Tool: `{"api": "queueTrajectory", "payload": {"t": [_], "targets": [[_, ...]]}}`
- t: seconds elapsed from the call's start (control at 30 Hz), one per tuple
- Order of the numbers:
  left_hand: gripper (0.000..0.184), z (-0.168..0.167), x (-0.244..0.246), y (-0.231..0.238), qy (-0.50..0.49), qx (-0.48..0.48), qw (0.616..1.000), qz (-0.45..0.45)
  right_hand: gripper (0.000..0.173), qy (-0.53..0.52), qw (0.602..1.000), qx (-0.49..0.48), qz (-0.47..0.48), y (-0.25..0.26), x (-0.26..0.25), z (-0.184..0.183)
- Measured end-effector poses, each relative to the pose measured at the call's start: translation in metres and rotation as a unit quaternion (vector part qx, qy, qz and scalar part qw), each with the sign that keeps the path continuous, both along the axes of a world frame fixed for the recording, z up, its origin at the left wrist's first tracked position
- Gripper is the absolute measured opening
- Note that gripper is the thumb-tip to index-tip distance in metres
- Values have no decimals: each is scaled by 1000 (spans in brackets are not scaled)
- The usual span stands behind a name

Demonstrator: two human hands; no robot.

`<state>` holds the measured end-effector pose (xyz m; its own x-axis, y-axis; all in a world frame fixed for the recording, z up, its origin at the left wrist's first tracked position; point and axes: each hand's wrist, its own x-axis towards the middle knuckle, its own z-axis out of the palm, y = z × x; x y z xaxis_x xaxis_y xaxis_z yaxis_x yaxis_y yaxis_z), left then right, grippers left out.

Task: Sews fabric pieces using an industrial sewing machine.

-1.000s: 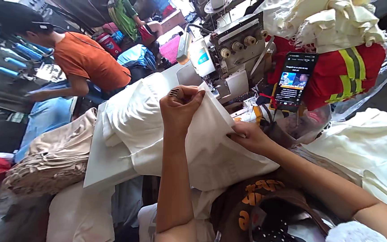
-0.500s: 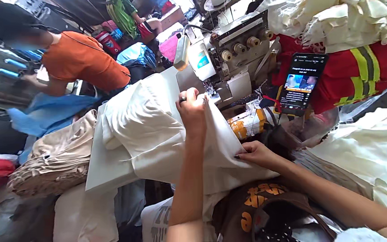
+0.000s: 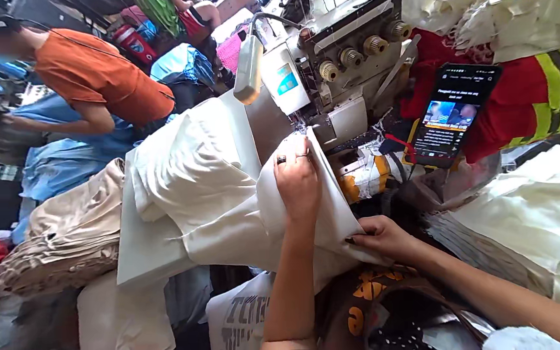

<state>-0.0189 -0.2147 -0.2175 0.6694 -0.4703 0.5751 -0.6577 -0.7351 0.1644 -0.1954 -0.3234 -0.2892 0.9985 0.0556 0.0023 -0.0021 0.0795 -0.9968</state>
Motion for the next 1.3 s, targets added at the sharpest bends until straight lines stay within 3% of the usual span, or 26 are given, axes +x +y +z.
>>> {"api": "queueTrajectory", "payload": {"t": [0.17,0.33,0.47,0.63,0.77,0.93,1.0,1.07,1.13,1.17,1.23,1.3], "targets": [[36,24,37,11,144,5,989,-31,21,-18,1000,8,-9,1,18,5],[38,38,100,0,216,40,975,21,24,-38,999,3,-13,2,32,7],[41,48,133,-13,213,113,968,71,28,-48,998,-3,-27,2,45,10],[43,45,160,-13,179,33,978,97,28,-41,998,-14,-34,-1,58,18],[40,38,116,29,80,-122,989,7,27,-28,999,1,-19,-4,50,24],[26,-54,-21,118,-17,-190,982,13,29,11,1000,9,15,-14,31,31],[27,-91,-85,147,27,-190,979,71,28,55,998,25,27,-17,21,32],[43,-120,-132,165,112,-198,967,119,27,79,995,43,32,-18,13,31],[65,-144,-157,173,269,-238,924,132,23,87,994,64,32,-18,6,28],[67,-153,-161,174,354,-257,888,140,21,89,993,70,31,-18,3,26],[34,-167,-159,180,427,-259,851,165,21,76,994,72,22,-20,-1,19],[19,-163,-155,193,419,-269,849,175,22,62,995,78,13,-23,-3,11]]}}
